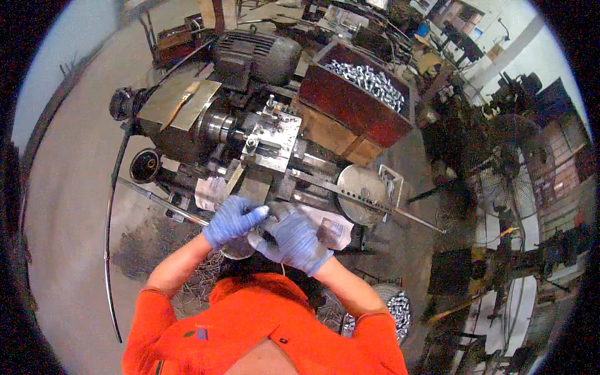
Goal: The person uses a lathe to machine metal components, using levers to control the machine and handling finished parts by hand.
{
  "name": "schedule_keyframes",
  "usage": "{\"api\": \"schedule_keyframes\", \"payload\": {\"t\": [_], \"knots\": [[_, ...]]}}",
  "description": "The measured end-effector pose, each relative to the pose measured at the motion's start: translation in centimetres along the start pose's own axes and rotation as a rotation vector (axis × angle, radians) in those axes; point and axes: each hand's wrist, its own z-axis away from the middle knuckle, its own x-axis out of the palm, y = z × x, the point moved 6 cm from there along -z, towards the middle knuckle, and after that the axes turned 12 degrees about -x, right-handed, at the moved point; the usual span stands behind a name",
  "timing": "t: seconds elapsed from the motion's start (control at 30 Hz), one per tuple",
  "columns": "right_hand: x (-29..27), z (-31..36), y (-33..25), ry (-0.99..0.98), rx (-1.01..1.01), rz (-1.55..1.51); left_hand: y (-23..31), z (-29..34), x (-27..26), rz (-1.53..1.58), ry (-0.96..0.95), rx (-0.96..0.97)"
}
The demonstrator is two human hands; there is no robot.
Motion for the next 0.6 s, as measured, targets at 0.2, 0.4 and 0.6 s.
{"api": "schedule_keyframes", "payload": {"t": [0.2,0.4,0.6], "knots": [[-0.3,-5.2,-0.8,0.004,-0.228,0.101,-0.3,0.4,-5.1,0.055,0.116,0.092],[-0.3,-12.0,2.9,-0.089,-0.164,0.264,-0.9,7.8,-18.9,0.038,0.526,-0.062],[3.9,-18.1,9.7,-0.336,-0.053,0.498,-12.6,20.0,-31.2,-0.204,1.093,-0.162]]}}
